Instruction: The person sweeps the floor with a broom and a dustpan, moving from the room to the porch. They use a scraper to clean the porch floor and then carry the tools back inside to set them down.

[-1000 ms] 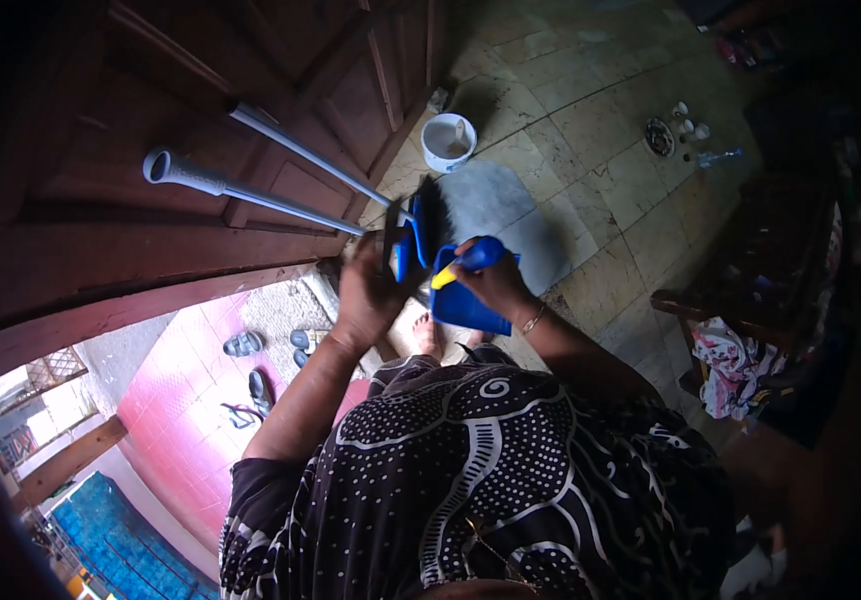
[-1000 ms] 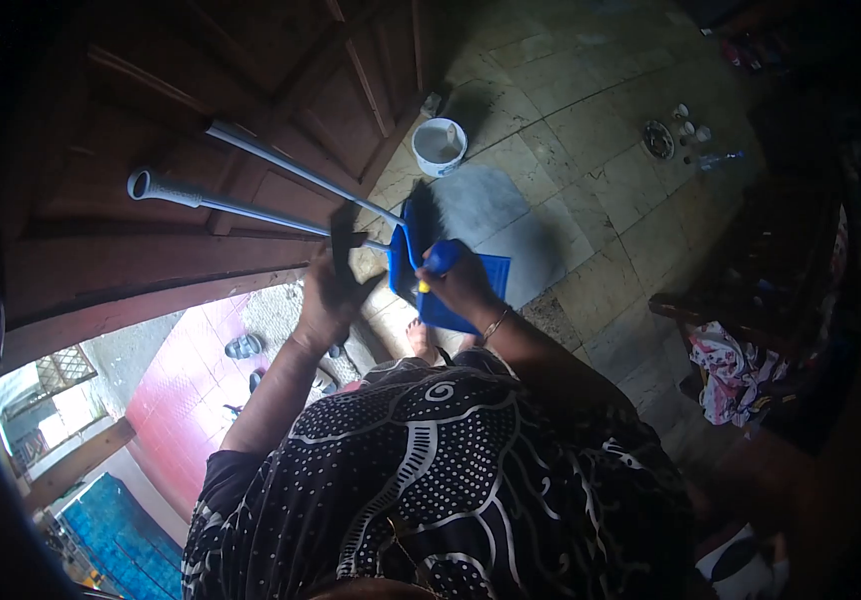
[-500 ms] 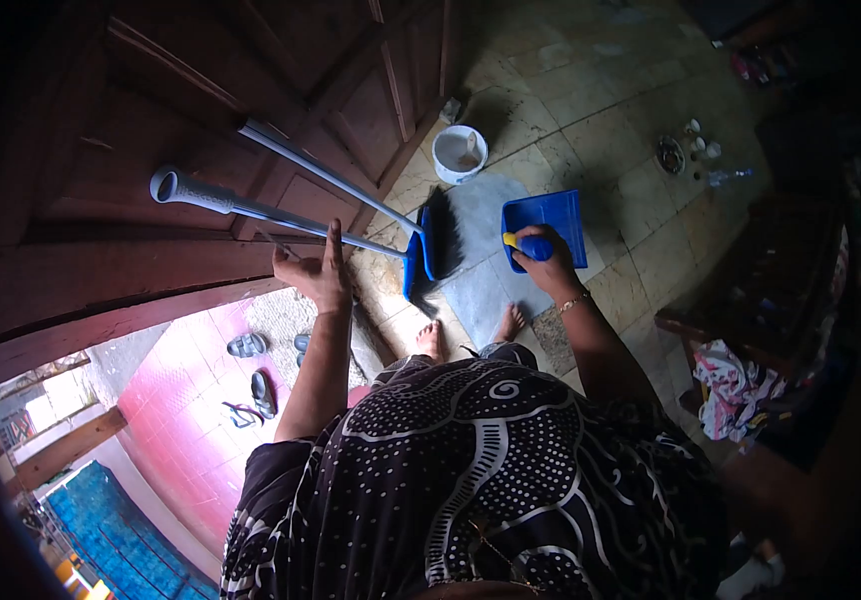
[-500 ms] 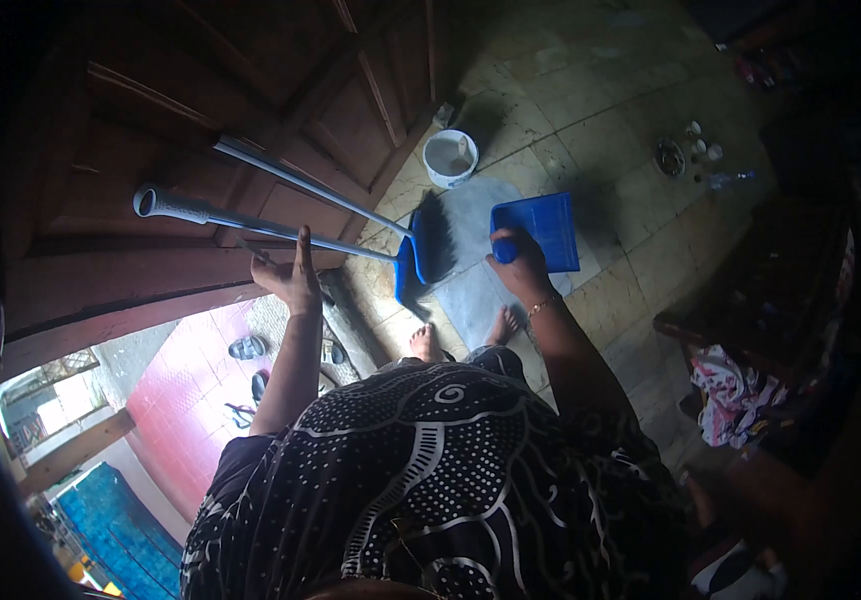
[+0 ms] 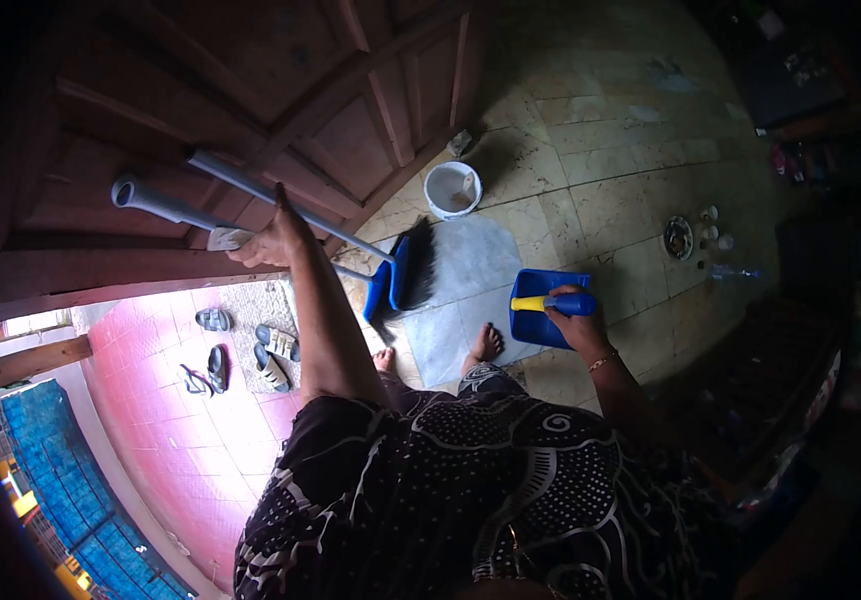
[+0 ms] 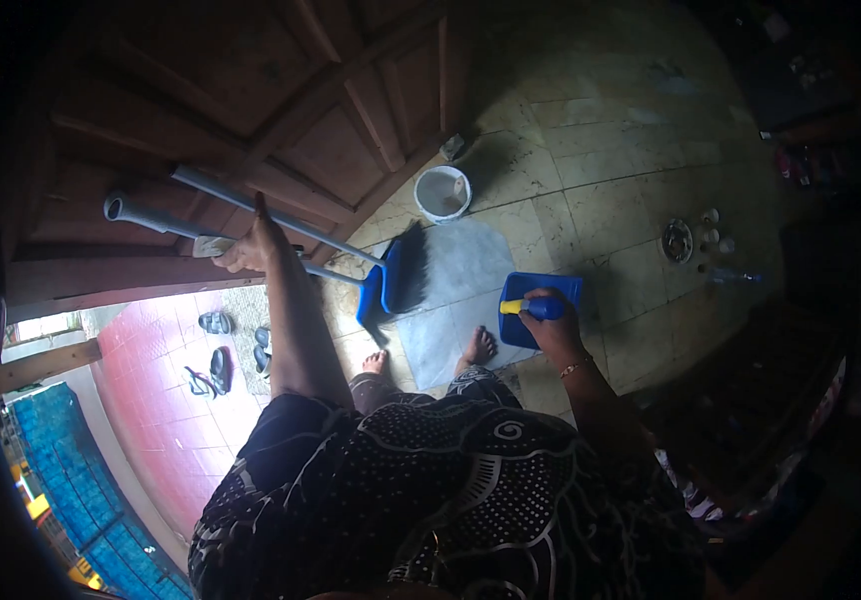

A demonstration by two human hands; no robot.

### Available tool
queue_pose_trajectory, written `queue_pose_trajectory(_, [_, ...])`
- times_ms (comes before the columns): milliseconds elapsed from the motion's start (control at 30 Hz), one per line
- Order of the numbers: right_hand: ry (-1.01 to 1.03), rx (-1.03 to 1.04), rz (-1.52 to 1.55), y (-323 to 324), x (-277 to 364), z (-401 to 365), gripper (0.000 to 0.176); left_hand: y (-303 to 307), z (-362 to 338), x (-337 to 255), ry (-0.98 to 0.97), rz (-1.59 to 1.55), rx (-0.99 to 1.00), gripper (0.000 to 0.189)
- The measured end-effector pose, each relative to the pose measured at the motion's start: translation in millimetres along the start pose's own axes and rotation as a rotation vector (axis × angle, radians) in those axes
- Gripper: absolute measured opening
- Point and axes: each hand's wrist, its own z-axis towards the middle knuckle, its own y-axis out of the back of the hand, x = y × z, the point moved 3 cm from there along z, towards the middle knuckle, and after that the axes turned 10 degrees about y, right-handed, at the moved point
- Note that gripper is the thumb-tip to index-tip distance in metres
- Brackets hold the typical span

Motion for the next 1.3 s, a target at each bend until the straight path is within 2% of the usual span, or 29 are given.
queue_pose_trajectory(67, [-0.005, 0.025, 0.003, 15, -18, -3, 0.029, -4, 2, -1, 0.017, -0.022, -0.027, 0.117])
queue_pose_trajectory(100, [-0.010, 0.025, 0.003, 20, -25, -6, 0.029, -3, -3, -3, 0.011, 0.016, -0.105, 0.104])
queue_pose_trajectory(133, [-0.028, 0.001, 0.004, 25, -31, -9, 0.028, -1, -3, -4, 0.008, 0.019, -0.101, 0.104])
queue_pose_trajectory(200, [-0.049, -0.024, 0.007, 33, -40, -14, 0.028, 1, 9, -1, 0.130, -0.047, 0.006, 0.075])
queue_pose_trajectory(267, [-0.008, -0.039, 0.042, 40, -45, -22, 0.027, 8, 15, -3, -0.050, 0.032, -0.037, 0.048])
queue_pose_trajectory(300, [-0.013, -0.047, 0.044, 41, -49, -27, 0.027, 7, 26, -1, -0.139, 0.101, -0.085, 0.042])
queue_pose_trajectory(333, [-0.017, -0.057, 0.032, 42, -53, -32, 0.027, 10, 30, 3, -0.139, 0.051, 0.006, 0.046])
queue_pose_trajectory(400, [-0.023, -0.077, 0.021, 49, -56, -39, 0.027, 9, 44, 16, -0.303, 0.027, 0.114, 0.049])
queue_pose_trajectory(433, [-0.033, -0.071, 0.031, 52, -56, -41, 0.027, 12, 44, 17, -0.433, 0.123, 0.206, 0.042])
queue_pose_trajectory(467, [-0.045, -0.066, 0.038, 56, -57, -42, 0.027, 21, 36, 19, -0.441, 0.120, 0.214, 0.042])
queue_pose_trajectory(533, [-0.062, -0.074, 0.035, 64, -61, -45, 0.027, 30, 5, 17, -0.745, -0.001, 0.646, 0.029])
queue_pose_trajectory(600, [-0.081, -0.087, 0.030, 70, -66, -51, 0.026, 38, -24, 21, -0.633, 0.094, 0.813, 0.017])
queue_pose_trajectory(633, [-0.080, -0.097, 0.031, 74, -69, -54, 0.026, 39, -31, 25, -0.636, 0.117, 0.880, 0.013])
queue_pose_trajectory(733, [-0.086, -0.141, 0.031, 89, -69, -60, 0.026, 51, -75, 16, -0.641, 0.104, 0.961, 0.013])
queue_pose_trajectory(800, [-0.102, -0.174, 0.034, 98, -63, -61, 0.026, 59, -112, -1, -0.824, 0.062, 0.945, 0.018])
queue_pose_trajectory(867, [-0.215, -0.125, -0.007, 111, -61, -59, 0.025, 63, -147, -19, -0.801, 0.162, 0.981, 0.019])
queue_pose_trajectory(1000, [-0.153, -0.184, -0.036, 135, -67, -63, 0.023, 60, -213, -44, -0.668, 0.237, 1.091, 0.021])
queue_pose_trajectory(1067, [-0.160, -0.223, 0.058, 147, -74, -58, 0.024, 45, -241, -51, -0.885, 0.118, 1.058, 0.021])
queue_pose_trajectory(1100, [-0.162, -0.224, 0.062, 151, -79, -56, 0.024, 35, -255, -56, -0.888, 0.122, 1.056, 0.021])
queue_pose_trajectory(1167, [-0.201, -0.239, 0.159, 163, -94, -49, 0.024, 11, -285, -63, -0.779, 0.166, 1.133, 0.024])
queue_pose_trajectory(1300, [-0.113, -0.241, 0.268, 179, -134, -24, 0.029, -38, -345, -91, -0.661, 0.154, 1.166, 0.028])
